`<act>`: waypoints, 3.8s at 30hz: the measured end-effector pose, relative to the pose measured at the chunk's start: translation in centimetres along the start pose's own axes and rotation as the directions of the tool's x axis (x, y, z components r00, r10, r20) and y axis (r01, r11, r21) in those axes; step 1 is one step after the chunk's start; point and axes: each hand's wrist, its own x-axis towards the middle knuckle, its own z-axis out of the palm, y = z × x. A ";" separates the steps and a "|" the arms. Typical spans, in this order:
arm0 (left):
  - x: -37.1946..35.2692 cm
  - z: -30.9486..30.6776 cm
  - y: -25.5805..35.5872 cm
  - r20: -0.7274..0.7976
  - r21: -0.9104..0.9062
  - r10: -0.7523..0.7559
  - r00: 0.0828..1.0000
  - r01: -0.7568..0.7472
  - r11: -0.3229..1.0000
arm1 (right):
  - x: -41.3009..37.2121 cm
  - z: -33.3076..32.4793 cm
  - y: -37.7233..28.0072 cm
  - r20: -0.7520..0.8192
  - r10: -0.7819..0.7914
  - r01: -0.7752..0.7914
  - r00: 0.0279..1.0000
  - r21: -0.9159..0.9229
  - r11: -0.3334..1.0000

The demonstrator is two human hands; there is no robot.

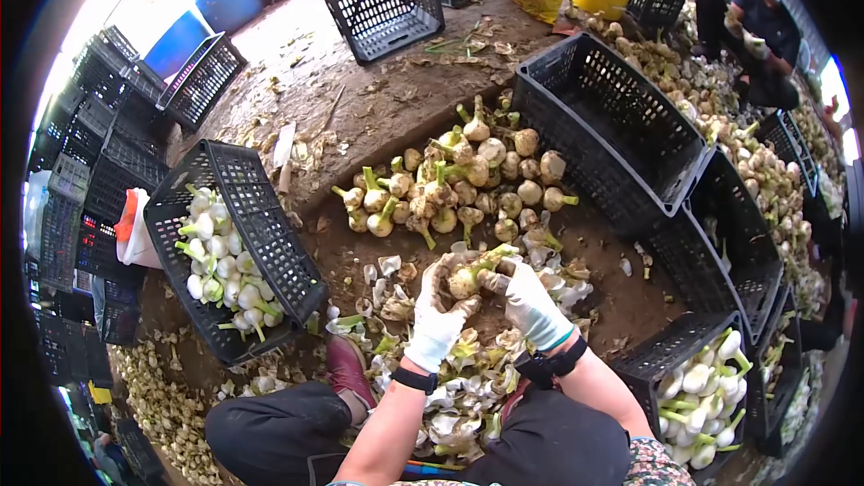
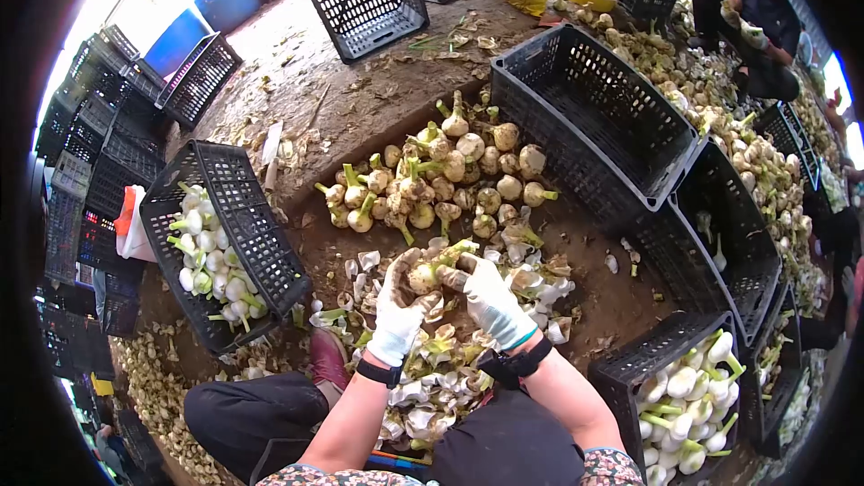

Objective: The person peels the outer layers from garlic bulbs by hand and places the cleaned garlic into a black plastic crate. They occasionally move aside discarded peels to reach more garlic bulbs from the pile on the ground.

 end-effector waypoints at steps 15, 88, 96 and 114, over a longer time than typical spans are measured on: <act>-0.4 0.4 1.0 -0.018 -0.348 -0.092 0.996 0.080 0.934 | -0.3 -1.8 -0.1 0.072 -0.167 0.181 0.983 -0.307 0.934; 4.1 -13.5 14.7 -0.228 -0.693 0.497 0.837 -0.498 0.521 | 12.3 -19.5 -2.8 -0.723 -0.311 0.086 0.617 -0.332 0.939; 3.4 -3.0 4.1 -0.179 0.016 -0.100 0.979 0.104 0.994 | 4.8 -9.6 -4.4 -0.238 -0.116 0.052 0.964 -0.259 0.964; 0.1 -0.1 -1.5 -0.025 -0.039 0.020 0.999 -0.021 0.999 | -0.1 -0.5 -0.4 0.040 -0.067 0.071 0.997 -0.113 0.991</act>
